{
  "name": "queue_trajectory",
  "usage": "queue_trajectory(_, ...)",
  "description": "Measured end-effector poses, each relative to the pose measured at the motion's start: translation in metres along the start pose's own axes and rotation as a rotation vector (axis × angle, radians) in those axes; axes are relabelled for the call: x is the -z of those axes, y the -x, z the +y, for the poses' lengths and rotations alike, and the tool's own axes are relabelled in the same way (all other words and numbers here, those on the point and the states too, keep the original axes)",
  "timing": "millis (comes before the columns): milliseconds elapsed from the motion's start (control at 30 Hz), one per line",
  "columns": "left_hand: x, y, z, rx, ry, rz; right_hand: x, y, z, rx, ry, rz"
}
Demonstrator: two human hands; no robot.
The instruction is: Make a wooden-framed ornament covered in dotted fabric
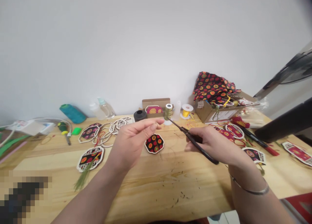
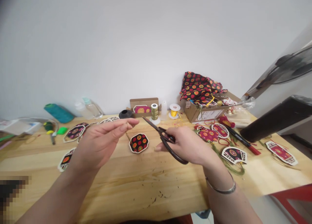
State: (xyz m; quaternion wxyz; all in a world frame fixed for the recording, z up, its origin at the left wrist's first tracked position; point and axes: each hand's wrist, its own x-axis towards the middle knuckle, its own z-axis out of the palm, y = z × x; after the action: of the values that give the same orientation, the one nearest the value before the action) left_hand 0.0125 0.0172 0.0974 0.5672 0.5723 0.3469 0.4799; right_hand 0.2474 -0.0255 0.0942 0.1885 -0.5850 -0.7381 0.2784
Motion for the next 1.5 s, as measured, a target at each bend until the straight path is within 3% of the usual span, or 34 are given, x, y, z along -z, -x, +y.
queue_trajectory(100,-0.002,0.005,0.007,-0.021,0.117,0.028,0.002,-0.006,0.01,-0.259,0.571,0.032)
queue_trajectory(167,-0.002,0.008,0.01,-0.006,0.154,0.014,-0.001,-0.014,0.017,-0.36,0.73,-0.023)
queue_trajectory(400,0.001,0.01,0.014,0.002,0.071,-0.017,-0.012,-0.04,0.044,-0.502,0.729,-0.097)
queue_trajectory(600,0.001,0.008,0.011,0.002,0.116,0.01,-0.013,-0.04,0.046,-0.489,0.701,-0.075)
queue_trajectory(700,0.002,0.009,0.008,0.013,0.113,0.003,-0.026,-0.041,0.033,-0.337,0.644,-0.058)
queue_trajectory(833,0.002,0.01,0.007,0.016,0.083,0.0,-0.062,-0.05,0.016,0.029,0.354,-0.055)
queue_trajectory(933,0.002,0.01,0.008,0.012,0.077,0.002,-0.086,-0.056,0.014,0.051,0.344,-0.045)
queue_trajectory(1067,0.003,0.01,0.008,0.018,0.085,-0.007,-0.098,-0.06,0.017,0.017,0.336,-0.047)
queue_trajectory(1200,0.002,0.009,0.006,0.021,0.081,-0.003,-0.097,-0.061,0.02,0.002,0.26,-0.032)
queue_trajectory(1333,0.001,0.005,0.004,0.039,0.075,0.013,-0.08,-0.062,0.017,-0.017,0.122,0.043)
queue_trajectory(1400,0.0,0.001,0.002,0.052,0.069,0.028,-0.065,-0.062,0.01,-0.03,-0.03,0.149)
queue_trajectory(1500,-0.001,-0.003,-0.002,0.094,0.063,0.05,-0.042,-0.057,-0.011,0.032,-0.35,0.459)
